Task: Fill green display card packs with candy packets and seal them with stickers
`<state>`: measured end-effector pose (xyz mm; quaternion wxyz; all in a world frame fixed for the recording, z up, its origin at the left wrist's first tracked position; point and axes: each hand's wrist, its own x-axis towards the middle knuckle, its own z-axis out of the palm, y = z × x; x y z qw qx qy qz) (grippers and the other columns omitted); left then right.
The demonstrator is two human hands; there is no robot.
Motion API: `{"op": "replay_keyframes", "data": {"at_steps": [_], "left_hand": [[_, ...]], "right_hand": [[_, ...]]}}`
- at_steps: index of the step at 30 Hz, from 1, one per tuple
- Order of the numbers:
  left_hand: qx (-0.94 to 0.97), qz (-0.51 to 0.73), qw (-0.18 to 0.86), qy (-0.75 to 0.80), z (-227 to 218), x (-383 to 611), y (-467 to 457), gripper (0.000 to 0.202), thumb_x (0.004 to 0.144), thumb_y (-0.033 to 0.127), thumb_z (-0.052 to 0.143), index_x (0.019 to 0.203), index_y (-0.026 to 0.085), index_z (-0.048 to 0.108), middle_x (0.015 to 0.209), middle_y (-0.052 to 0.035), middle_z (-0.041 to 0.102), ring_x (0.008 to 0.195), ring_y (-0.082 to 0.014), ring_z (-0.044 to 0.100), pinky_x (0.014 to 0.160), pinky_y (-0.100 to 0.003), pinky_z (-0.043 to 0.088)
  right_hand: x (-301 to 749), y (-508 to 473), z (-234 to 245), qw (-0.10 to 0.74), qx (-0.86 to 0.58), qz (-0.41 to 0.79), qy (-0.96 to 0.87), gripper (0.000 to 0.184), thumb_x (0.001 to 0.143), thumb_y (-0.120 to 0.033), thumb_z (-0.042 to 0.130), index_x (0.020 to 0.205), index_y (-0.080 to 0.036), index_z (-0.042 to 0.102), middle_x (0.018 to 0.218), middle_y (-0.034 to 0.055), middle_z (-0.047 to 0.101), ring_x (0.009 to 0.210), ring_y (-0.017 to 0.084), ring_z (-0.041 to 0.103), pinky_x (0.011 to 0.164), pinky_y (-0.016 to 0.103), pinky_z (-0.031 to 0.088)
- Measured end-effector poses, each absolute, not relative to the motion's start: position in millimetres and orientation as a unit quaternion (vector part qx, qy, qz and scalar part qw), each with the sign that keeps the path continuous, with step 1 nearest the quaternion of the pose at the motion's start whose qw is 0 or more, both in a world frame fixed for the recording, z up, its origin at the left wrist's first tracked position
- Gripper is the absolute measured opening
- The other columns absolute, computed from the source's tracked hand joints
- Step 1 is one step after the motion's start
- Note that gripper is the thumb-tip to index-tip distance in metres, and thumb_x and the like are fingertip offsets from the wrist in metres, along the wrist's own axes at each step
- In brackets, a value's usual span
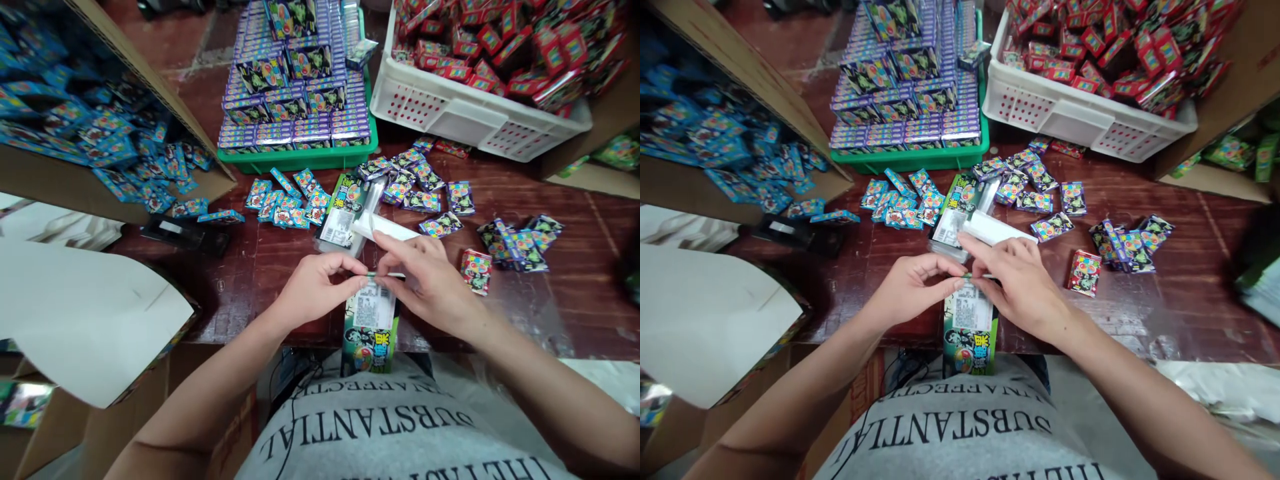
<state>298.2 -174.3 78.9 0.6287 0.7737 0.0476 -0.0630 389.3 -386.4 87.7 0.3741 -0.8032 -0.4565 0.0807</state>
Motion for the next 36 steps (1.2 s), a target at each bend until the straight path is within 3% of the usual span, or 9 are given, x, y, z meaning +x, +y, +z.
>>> {"op": "replay_keyframes", "data": {"at_steps": [6, 10, 14, 19, 24, 28, 31, 33, 36], "left_hand": [[0.722, -0.095, 0.684, 0.045, 62.7, 302.3, -170.3, 0.028, 0.076, 0.03, 0.082, 0.092, 0.019, 0.063, 0.094, -0.0036, 0.072, 0.082, -0.0154, 0.067, 0.077, -0.031, 0.054], [0.664, -0.039, 0.725, 0.179, 34.9, 302.6, -149.7, 0.036, 0.07, 0.027, 0.084, 0.09, 0.019, 0.056, 0.085, 0.0014, 0.067, 0.076, -0.0121, 0.064, 0.07, -0.025, 0.052], [0.517, 0.103, 0.769, 0.362, 18.1, 292.0, -137.5, 0.054, 0.07, 0.036, 0.084, 0.112, 0.025, 0.052, 0.093, 0.0021, 0.067, 0.074, -0.0128, 0.067, 0.065, -0.026, 0.055], [0.545, 0.114, 0.774, 0.301, 21.8, 270.1, -170.3, 0.067, 0.081, 0.038, 0.077, 0.137, 0.038, 0.041, 0.124, -0.0023, 0.064, 0.099, -0.0191, 0.068, 0.077, -0.032, 0.06], [0.661, 0.012, 0.733, 0.163, 29.5, 262.5, -197.3, 0.036, 0.081, 0.034, 0.079, 0.107, 0.02, 0.059, 0.11, -0.0061, 0.068, 0.098, -0.0188, 0.067, 0.085, -0.031, 0.056], [0.648, 0.008, 0.756, 0.091, 31.5, 269.7, -208.7, 0.068, 0.088, 0.031, 0.071, 0.146, 0.028, 0.035, 0.125, -0.0105, 0.065, 0.106, -0.0225, 0.068, 0.088, -0.036, 0.057], [0.655, -0.025, 0.754, 0.052, 31.7, 270.4, -209.7, 0.081, 0.088, 0.027, 0.07, 0.154, 0.032, 0.023, 0.131, -0.0123, 0.063, 0.11, -0.025, 0.068, 0.09, -0.039, 0.057], [0.655, -0.05, 0.752, 0.048, 30.6, 269.6, -206.2, 0.077, 0.086, 0.026, 0.072, 0.149, 0.03, 0.03, 0.125, -0.0108, 0.066, 0.105, -0.0241, 0.069, 0.087, -0.038, 0.058], [0.659, -0.045, 0.746, 0.085, 28.8, 272.1, -201.1, 0.042, 0.088, 0.028, 0.069, 0.126, 0.024, 0.053, 0.113, -0.0076, 0.07, 0.101, -0.0211, 0.069, 0.089, -0.036, 0.056]], "right_hand": [[383.8, -386.2, 70.6, 0.41, -0.802, 0.133, -0.413, 0.082, 0.098, -0.029, 0.059, 0.161, -0.039, 0.007, 0.116, 0.003, 0.072, 0.113, 0.029, 0.059, 0.106, 0.062, 0.035], [382.5, -395.4, 65.0, 0.571, -0.759, 0.105, -0.294, 0.071, 0.097, -0.037, 0.06, 0.158, -0.038, 0.022, 0.135, 0.0075, 0.06, 0.118, 0.027, 0.059, 0.108, 0.055, 0.044], [360.9, -396.3, 53.9, 0.661, -0.735, 0.017, -0.147, 0.057, 0.095, -0.037, 0.061, 0.147, -0.038, 0.038, 0.133, 0.0091, 0.055, 0.121, 0.026, 0.056, 0.109, 0.051, 0.046], [350.0, -380.7, 39.8, 0.692, -0.715, 0.018, -0.097, 0.074, 0.089, -0.038, 0.07, 0.149, -0.039, 0.027, 0.134, 0.0102, 0.048, 0.106, 0.024, 0.062, 0.095, 0.047, 0.056], [381.1, -397.2, 47.1, 0.668, -0.717, 0.061, -0.189, 0.075, 0.09, -0.034, 0.069, 0.15, -0.041, 0.025, 0.122, 0.0052, 0.059, 0.084, 0.018, 0.062, 0.081, 0.038, 0.058], [379.6, -404.0, 41.6, 0.663, -0.707, 0.117, -0.215, 0.086, 0.089, -0.034, 0.07, 0.155, -0.045, 0.017, 0.137, 0.0061, 0.051, 0.077, 0.015, 0.062, 0.078, 0.038, 0.06], [365.5, -402.7, 29.6, 0.665, -0.717, 0.097, -0.186, 0.081, 0.089, -0.034, 0.07, 0.154, -0.043, 0.022, 0.134, 0.0064, 0.053, 0.087, 0.018, 0.063, 0.082, 0.039, 0.06], [356.8, -403.8, 22.7, 0.658, -0.718, 0.116, -0.194, 0.075, 0.092, -0.033, 0.066, 0.154, -0.041, 0.025, 0.124, 0.0056, 0.058, 0.089, 0.019, 0.063, 0.08, 0.039, 0.059], [349.4, -406.7, 18.5, 0.649, -0.717, 0.143, -0.21, 0.066, 0.095, -0.031, 0.061, 0.152, -0.04, 0.029, 0.111, 0.0031, 0.06, 0.088, 0.019, 0.061, 0.077, 0.037, 0.058]]}}
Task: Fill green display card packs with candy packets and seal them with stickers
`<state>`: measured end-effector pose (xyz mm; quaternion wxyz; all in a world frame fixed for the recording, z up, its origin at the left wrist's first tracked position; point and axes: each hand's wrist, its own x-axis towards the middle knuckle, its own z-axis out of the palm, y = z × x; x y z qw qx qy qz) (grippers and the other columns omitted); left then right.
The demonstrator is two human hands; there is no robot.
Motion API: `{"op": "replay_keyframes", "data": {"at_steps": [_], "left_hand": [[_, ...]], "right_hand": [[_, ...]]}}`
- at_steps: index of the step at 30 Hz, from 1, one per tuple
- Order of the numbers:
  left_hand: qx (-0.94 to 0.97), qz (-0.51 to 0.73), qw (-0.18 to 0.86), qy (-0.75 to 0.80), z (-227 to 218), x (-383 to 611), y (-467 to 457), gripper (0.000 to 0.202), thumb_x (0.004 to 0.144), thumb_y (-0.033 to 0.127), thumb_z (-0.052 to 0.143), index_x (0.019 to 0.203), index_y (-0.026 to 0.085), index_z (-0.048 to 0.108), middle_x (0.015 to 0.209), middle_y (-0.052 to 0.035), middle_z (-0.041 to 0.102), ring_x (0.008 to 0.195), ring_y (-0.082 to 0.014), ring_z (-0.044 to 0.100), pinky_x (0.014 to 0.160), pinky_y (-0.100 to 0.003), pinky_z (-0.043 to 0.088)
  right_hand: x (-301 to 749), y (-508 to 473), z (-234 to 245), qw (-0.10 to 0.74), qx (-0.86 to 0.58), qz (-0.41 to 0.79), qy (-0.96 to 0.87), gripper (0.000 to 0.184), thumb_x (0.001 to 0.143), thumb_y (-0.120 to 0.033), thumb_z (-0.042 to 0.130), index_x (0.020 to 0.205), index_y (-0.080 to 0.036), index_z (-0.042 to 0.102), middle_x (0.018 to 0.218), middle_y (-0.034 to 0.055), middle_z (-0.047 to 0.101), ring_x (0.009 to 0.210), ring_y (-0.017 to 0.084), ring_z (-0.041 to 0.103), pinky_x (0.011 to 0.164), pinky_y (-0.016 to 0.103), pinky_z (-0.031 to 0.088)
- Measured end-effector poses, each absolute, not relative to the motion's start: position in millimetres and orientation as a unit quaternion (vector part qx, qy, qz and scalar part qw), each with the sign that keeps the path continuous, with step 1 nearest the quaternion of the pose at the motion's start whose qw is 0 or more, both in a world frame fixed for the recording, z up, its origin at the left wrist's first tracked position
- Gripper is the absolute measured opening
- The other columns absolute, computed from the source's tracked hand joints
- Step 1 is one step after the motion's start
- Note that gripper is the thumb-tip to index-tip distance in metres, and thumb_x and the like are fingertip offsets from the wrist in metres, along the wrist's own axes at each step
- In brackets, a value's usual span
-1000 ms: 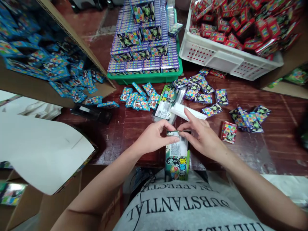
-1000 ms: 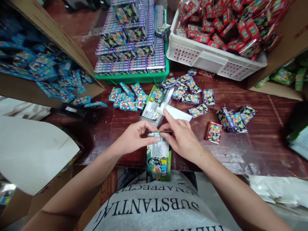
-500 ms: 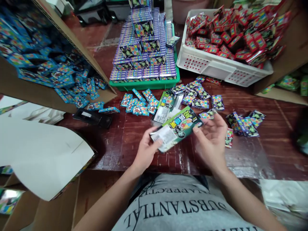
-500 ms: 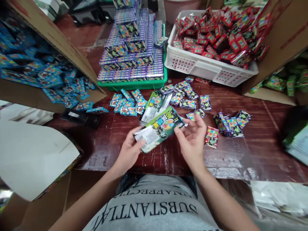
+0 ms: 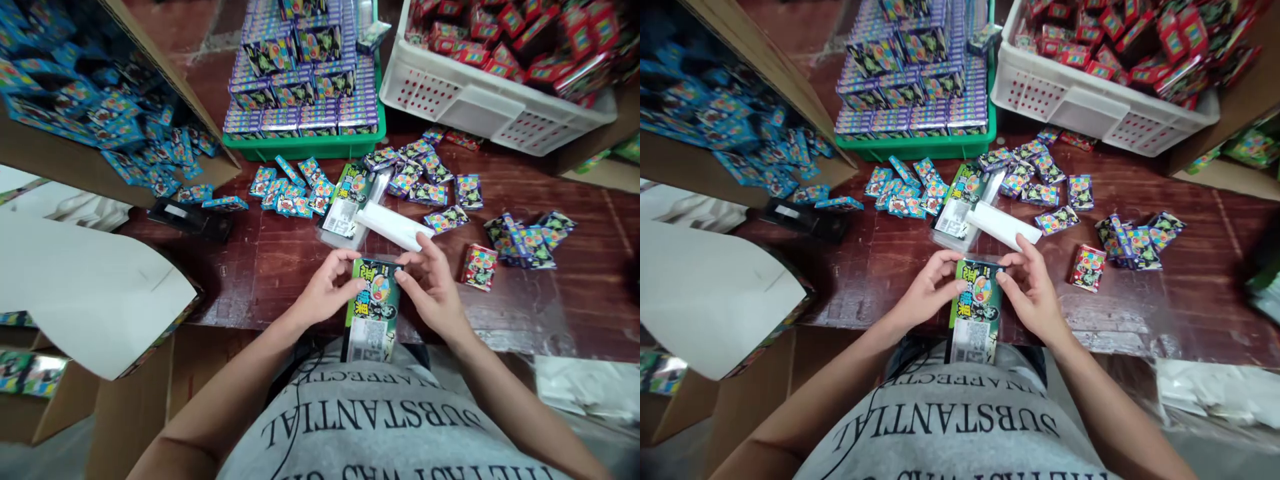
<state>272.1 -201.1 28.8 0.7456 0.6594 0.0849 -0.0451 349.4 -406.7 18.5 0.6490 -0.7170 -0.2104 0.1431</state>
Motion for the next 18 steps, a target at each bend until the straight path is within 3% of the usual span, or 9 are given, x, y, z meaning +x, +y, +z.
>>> {"op": "replay_keyframes", "data": {"at_steps": [2, 4, 7, 10, 15, 18], "left_hand": [[0.667, -0.008, 0.735, 0.123, 29.2, 276.3, -200.9, 0.02, 0.091, 0.03, 0.065, 0.108, 0.021, 0.062, 0.114, -0.0077, 0.071, 0.107, -0.0206, 0.066, 0.097, -0.038, 0.052], [0.668, 0.022, 0.729, 0.147, 31.4, 280.6, -202.6, 0.013, 0.092, 0.029, 0.064, 0.101, 0.019, 0.065, 0.117, -0.008, 0.07, 0.11, -0.0204, 0.065, 0.101, -0.038, 0.05], [0.659, 0.041, 0.735, 0.152, 35.2, 284.3, -203.0, 0.026, 0.09, 0.027, 0.067, 0.114, 0.021, 0.062, 0.114, -0.007, 0.071, 0.106, -0.0192, 0.066, 0.097, -0.036, 0.051], [0.658, 0.027, 0.738, 0.146, 38.3, 285.2, -197.6, 0.048, 0.087, 0.028, 0.07, 0.132, 0.025, 0.055, 0.114, -0.0061, 0.071, 0.105, -0.019, 0.066, 0.094, -0.035, 0.053], [0.669, -0.049, 0.725, 0.154, 51.4, 287.8, -189.2, 0.02, 0.088, 0.036, 0.07, 0.099, 0.019, 0.073, 0.106, -0.007, 0.074, 0.095, -0.018, 0.068, 0.088, -0.034, 0.054], [0.69, -0.047, 0.705, 0.157, 62.6, 293.5, -189.5, 0.017, 0.084, 0.034, 0.075, 0.091, 0.018, 0.074, 0.097, -0.0055, 0.076, 0.089, -0.0169, 0.068, 0.086, -0.032, 0.054]], "right_hand": [[348.2, -406.6, 19.7, 0.647, -0.72, 0.143, -0.206, 0.062, 0.095, -0.03, 0.061, 0.15, -0.039, 0.033, 0.104, 0.0019, 0.06, 0.088, 0.019, 0.061, 0.076, 0.035, 0.057], [349.1, -403.7, 22.8, 0.651, -0.725, 0.13, -0.185, 0.064, 0.094, -0.03, 0.064, 0.149, -0.039, 0.033, 0.106, 0.0023, 0.059, 0.088, 0.018, 0.062, 0.077, 0.034, 0.057], [352.9, -397.4, 27.3, 0.669, -0.715, 0.124, -0.158, 0.081, 0.091, -0.031, 0.068, 0.156, -0.042, 0.021, 0.124, 0.0048, 0.058, 0.097, 0.019, 0.065, 0.088, 0.039, 0.058], [357.2, -394.7, 30.3, 0.677, -0.7, 0.143, -0.177, 0.085, 0.092, -0.031, 0.066, 0.159, -0.04, 0.015, 0.113, 0.0036, 0.065, 0.104, 0.021, 0.066, 0.097, 0.046, 0.056], [361.2, -397.7, 39.8, 0.678, -0.686, 0.154, -0.217, 0.079, 0.091, -0.03, 0.069, 0.157, -0.038, 0.025, 0.096, 0.0005, 0.068, 0.103, 0.022, 0.068, 0.104, 0.049, 0.052], [363.0, -395.7, 50.0, 0.669, -0.695, 0.179, -0.195, 0.076, 0.09, -0.031, 0.07, 0.154, -0.036, 0.031, 0.091, -0.0004, 0.066, 0.095, 0.021, 0.069, 0.094, 0.044, 0.057]]}}
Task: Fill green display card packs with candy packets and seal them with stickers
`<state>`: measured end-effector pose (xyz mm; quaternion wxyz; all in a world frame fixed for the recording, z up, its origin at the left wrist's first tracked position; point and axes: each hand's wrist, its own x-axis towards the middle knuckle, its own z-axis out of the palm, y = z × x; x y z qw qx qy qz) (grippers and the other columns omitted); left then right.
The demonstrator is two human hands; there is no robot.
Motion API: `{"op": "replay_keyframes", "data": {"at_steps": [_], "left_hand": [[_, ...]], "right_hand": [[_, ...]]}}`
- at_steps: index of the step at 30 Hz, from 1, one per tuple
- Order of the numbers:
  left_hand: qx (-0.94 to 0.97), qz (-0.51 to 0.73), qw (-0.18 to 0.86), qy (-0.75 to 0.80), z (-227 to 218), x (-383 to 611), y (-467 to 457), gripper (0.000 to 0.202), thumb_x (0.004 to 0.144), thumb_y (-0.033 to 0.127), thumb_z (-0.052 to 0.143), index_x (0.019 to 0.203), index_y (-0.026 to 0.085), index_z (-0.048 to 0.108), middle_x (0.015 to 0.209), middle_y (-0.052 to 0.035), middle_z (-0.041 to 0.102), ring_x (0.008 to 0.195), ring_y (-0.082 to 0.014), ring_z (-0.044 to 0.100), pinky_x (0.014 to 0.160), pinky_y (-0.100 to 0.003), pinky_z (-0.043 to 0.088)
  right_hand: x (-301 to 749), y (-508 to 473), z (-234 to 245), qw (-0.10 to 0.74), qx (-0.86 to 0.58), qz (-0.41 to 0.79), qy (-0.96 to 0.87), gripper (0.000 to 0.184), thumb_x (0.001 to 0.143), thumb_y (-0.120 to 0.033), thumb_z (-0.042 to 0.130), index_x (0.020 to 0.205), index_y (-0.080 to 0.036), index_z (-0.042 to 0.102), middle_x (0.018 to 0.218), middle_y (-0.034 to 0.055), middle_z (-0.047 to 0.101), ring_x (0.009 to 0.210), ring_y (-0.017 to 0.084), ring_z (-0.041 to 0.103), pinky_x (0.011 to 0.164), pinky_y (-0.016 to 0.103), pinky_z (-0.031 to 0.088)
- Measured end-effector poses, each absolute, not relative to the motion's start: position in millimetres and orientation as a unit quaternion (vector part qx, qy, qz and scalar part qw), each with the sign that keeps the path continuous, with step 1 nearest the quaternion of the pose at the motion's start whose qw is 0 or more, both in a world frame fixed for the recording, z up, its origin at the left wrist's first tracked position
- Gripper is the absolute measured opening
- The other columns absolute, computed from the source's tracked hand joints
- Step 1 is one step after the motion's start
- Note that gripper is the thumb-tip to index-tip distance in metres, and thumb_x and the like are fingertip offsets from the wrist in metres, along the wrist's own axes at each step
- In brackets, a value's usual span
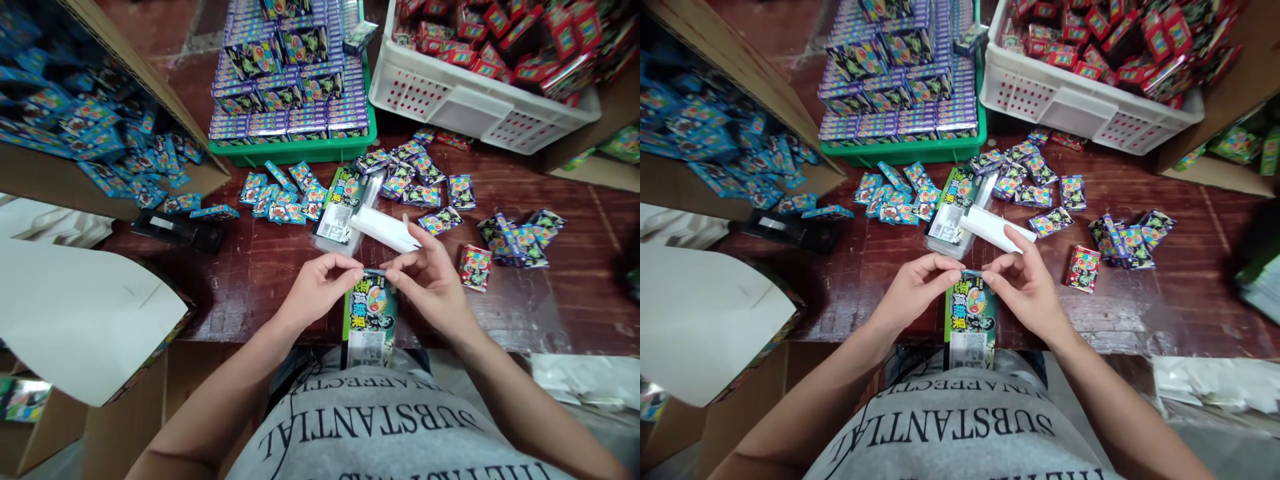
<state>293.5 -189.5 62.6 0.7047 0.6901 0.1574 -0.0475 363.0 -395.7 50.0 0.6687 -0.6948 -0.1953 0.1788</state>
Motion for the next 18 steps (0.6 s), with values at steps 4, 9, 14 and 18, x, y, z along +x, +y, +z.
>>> {"op": "replay_keyframes", "data": {"at_steps": [4, 9, 14, 18], "left_hand": [[0.705, -0.076, 0.685, 0.168, 71.6, 304.7, -188.9, 0.012, 0.082, 0.029, 0.075, 0.085, 0.017, 0.074, 0.088, -0.0027, 0.075, 0.08, -0.0147, 0.066, 0.081, -0.03, 0.052], [0.7, -0.108, 0.69, 0.147, 72.9, 310.6, -182.4, 0.014, 0.085, 0.031, 0.073, 0.085, 0.018, 0.074, 0.084, -0.0004, 0.074, 0.077, -0.0124, 0.065, 0.078, -0.028, 0.05], [0.749, -0.085, 0.655, 0.055, 71.0, 301.6, -179.1, 0.018, 0.085, 0.032, 0.076, 0.097, 0.02, 0.076, 0.101, -0.0029, 0.077, 0.094, -0.0161, 0.069, 0.091, -0.032, 0.052], [0.783, -0.034, 0.62, 0.027, 63.8, 297.6, -180.9, 0.016, 0.086, 0.026, 0.074, 0.102, 0.021, 0.075, 0.107, -0.003, 0.076, 0.1, -0.0159, 0.069, 0.096, -0.033, 0.052]], "right_hand": [[369.4, -388.7, 63.0, 0.672, -0.694, 0.216, -0.144, 0.083, 0.085, -0.029, 0.075, 0.155, -0.034, 0.031, 0.086, -0.0023, 0.064, 0.079, 0.017, 0.065, 0.077, 0.035, 0.059], [377.9, -389.3, 65.4, 0.69, -0.663, 0.27, -0.11, 0.087, 0.082, -0.028, 0.078, 0.156, -0.034, 0.032, 0.081, -0.0041, 0.065, 0.076, 0.016, 0.064, 0.078, 0.036, 0.059], [380.4, -410.3, 63.1, 0.653, -0.685, 0.268, -0.178, 0.075, 0.091, -0.031, 0.07, 0.156, -0.038, 0.032, 0.089, -0.0018, 0.066, 0.092, 0.019, 0.066, 0.09, 0.041, 0.055], [387.7, -421.2, 79.1, 0.582, -0.737, 0.204, -0.275, 0.029, 0.091, -0.031, 0.07, 0.12, -0.032, 0.065, 0.102, 0.0019, 0.063, 0.103, 0.02, 0.061, 0.097, 0.041, 0.049]]}}
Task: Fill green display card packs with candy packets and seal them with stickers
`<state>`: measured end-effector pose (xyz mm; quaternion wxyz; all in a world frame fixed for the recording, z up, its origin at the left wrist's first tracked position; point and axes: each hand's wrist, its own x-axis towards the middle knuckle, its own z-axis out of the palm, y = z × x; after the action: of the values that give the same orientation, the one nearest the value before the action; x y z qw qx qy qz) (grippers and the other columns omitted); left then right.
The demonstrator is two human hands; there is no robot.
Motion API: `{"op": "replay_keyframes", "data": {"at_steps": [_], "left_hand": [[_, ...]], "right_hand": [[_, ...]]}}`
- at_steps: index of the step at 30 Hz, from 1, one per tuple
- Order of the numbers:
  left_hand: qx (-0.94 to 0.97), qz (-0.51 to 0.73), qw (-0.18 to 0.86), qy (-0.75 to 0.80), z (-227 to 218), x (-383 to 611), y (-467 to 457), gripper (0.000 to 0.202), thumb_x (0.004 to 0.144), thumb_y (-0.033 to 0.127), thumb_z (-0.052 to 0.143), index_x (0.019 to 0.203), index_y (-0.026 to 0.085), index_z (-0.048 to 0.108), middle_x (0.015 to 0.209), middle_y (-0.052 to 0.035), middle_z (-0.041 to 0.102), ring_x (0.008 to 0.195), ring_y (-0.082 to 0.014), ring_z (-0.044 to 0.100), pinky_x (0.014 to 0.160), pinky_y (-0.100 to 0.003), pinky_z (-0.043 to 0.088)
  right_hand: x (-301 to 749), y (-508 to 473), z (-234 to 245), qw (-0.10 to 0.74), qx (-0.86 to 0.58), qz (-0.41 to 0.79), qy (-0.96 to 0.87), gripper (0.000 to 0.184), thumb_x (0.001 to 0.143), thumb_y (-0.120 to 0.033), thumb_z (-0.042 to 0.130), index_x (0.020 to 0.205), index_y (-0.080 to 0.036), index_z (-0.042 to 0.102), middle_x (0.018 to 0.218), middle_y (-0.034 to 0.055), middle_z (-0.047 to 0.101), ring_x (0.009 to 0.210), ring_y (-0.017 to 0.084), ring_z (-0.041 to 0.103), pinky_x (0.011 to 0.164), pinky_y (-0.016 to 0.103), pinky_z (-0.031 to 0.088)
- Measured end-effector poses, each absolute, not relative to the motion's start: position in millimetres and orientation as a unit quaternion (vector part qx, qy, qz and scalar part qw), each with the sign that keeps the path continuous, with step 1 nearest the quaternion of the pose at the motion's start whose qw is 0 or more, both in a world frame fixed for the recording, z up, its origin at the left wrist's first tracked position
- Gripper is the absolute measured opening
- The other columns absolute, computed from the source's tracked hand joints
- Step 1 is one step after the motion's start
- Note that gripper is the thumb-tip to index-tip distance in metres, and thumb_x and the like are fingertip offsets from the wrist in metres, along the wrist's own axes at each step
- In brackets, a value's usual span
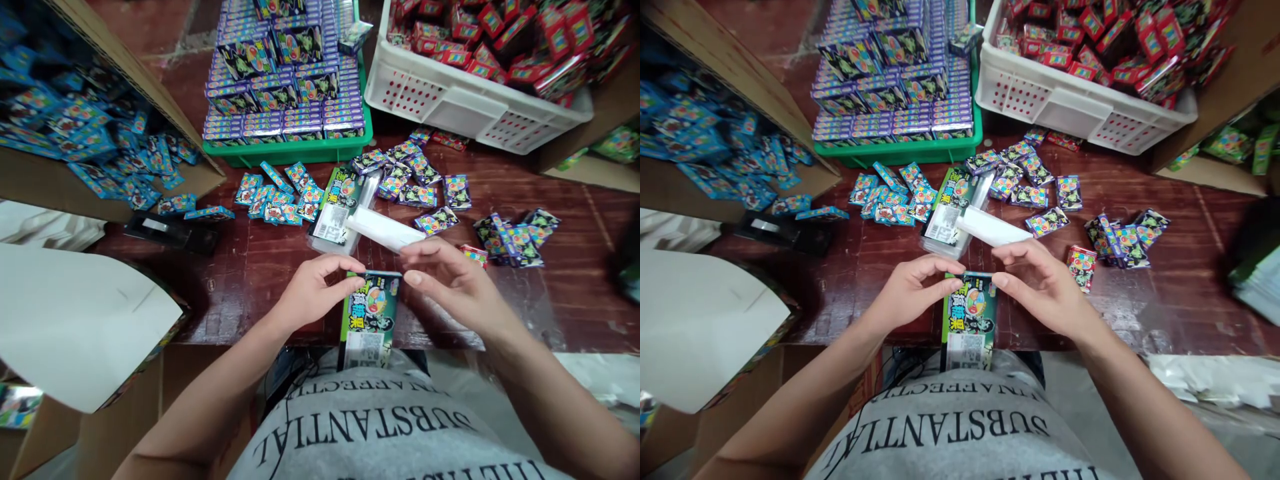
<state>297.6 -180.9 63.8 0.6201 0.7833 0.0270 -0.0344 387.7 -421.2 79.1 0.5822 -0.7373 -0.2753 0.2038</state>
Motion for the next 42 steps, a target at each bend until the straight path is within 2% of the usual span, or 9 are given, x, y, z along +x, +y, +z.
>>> {"op": "replay_keyframes", "data": {"at_steps": [3, 8, 13, 18, 25, 28, 33, 37, 42], "left_hand": [[0.791, -0.029, 0.61, 0.02, 61.3, 298.2, -183.6, 0.015, 0.088, 0.026, 0.072, 0.101, 0.02, 0.075, 0.105, -0.0027, 0.076, 0.098, -0.0152, 0.07, 0.094, -0.032, 0.053], [0.799, -0.04, 0.6, 0.007, 67.1, 297.0, -186.3, 0.015, 0.089, 0.026, 0.07, 0.103, 0.021, 0.074, 0.106, -0.003, 0.076, 0.099, -0.0159, 0.07, 0.095, -0.033, 0.053], [0.791, -0.033, 0.61, 0.018, 68.9, 292.1, -184.6, 0.017, 0.089, 0.028, 0.07, 0.105, 0.021, 0.073, 0.107, -0.0031, 0.076, 0.1, -0.0167, 0.07, 0.095, -0.034, 0.053], [0.78, -0.004, 0.624, 0.045, 70.6, 267.8, -175.1, 0.026, 0.094, 0.031, 0.064, 0.117, 0.021, 0.068, 0.117, -0.0061, 0.072, 0.109, -0.0193, 0.068, 0.101, -0.038, 0.052], [0.926, 0.083, 0.289, 0.229, 73.4, 190.0, -154.0, 0.085, 0.081, 0.049, 0.075, 0.154, 0.028, 0.035, 0.166, -0.0143, 0.02, 0.151, -0.0379, 0.026, 0.12, -0.059, 0.031], [0.947, 0.065, 0.161, 0.27, 58.9, 171.8, -124.7, 0.076, 0.084, 0.04, 0.071, 0.151, 0.023, 0.041, 0.163, -0.0188, 0.02, 0.149, -0.0418, 0.029, 0.116, -0.06, 0.033], [0.94, 0.086, 0.082, 0.32, 49.9, 162.3, -69.2, 0.072, 0.087, 0.033, 0.065, 0.153, 0.022, 0.037, 0.16, -0.0219, 0.025, 0.15, -0.0401, 0.029, 0.115, -0.058, 0.035], [0.951, 0.098, 0.101, 0.276, 52.6, 174.1, -66.6, 0.065, 0.088, 0.032, 0.066, 0.147, 0.016, 0.045, 0.16, -0.0232, 0.03, 0.15, -0.0434, 0.027, 0.116, -0.063, 0.032], [0.879, 0.104, 0.401, 0.237, 58.8, 226.3, -113.7, 0.041, 0.094, 0.044, 0.061, 0.127, 0.02, 0.061, 0.143, -0.0158, 0.057, 0.133, -0.0312, 0.055, 0.112, -0.053, 0.043]], "right_hand": [[393.2, -413.6, 93.2, 0.49, -0.765, 0.198, -0.369, 0.008, 0.09, -0.031, 0.071, 0.092, -0.025, 0.066, 0.1, 0.003, 0.06, 0.1, 0.021, 0.058, 0.095, 0.04, 0.048], [396.9, -395.6, 93.6, 0.356, -0.826, 0.179, -0.398, 0.013, 0.088, -0.029, 0.07, 0.096, -0.024, 0.062, 0.103, 0.005, 0.059, 0.102, 0.024, 0.058, 0.089, 0.042, 0.05], [392.1, -398.4, 87.4, 0.35, -0.822, 0.12, -0.433, 0.018, 0.092, -0.035, 0.068, 0.107, -0.026, 0.062, 0.108, 0.0058, 0.062, 0.107, 0.025, 0.059, 0.09, 0.041, 0.05], [397.0, -384.9, 69.5, 0.373, -0.785, 0.23, -0.438, 0.019, 0.098, -0.04, 0.06, 0.112, -0.03, 0.067, 0.108, 0.0017, 0.07, 0.098, 0.02, 0.067, 0.089, 0.036, 0.052], [376.1, -231.8, 47.5, 0.427, -0.779, 0.198, -0.414, 0.021, 0.102, -0.038, 0.051, 0.107, -0.023, 0.063, 0.102, 0.0022, 0.074, 0.093, 0.019, 0.07, 0.085, 0.034, 0.054], [366.8, -187.4, 51.1, 0.364, -0.777, 0.183, -0.48, 0.022, 0.102, -0.035, 0.05, 0.112, -0.022, 0.065, 0.111, 0.0042, 0.074, 0.102, 0.02, 0.068, 0.091, 0.034, 0.053], [372.5, -226.3, 43.7, 0.217, -0.862, 0.022, -0.458, 0.055, 0.091, -0.037, 0.069, 0.137, -0.009, 0.056, 0.145, 0.0248, 0.054, 0.138, 0.043, 0.045, 0.114, 0.066, 0.028], [373.0, -285.6, 28.6, 0.085, -0.868, -0.043, -0.487, 0.045, 0.092, -0.028, 0.068, 0.127, -0.001, 0.062, 0.133, 0.0296, 0.063, 0.129, 0.042, 0.056, 0.116, 0.068, 0.027], [355.7, -328.5, 35.5, 0.174, -0.817, -0.066, -0.546, 0.024, 0.098, -0.013, 0.052, 0.114, -0.017, 0.07, 0.118, 0.0121, 0.075, 0.102, 0.025, 0.074, 0.119, 0.058, 0.036]]}}
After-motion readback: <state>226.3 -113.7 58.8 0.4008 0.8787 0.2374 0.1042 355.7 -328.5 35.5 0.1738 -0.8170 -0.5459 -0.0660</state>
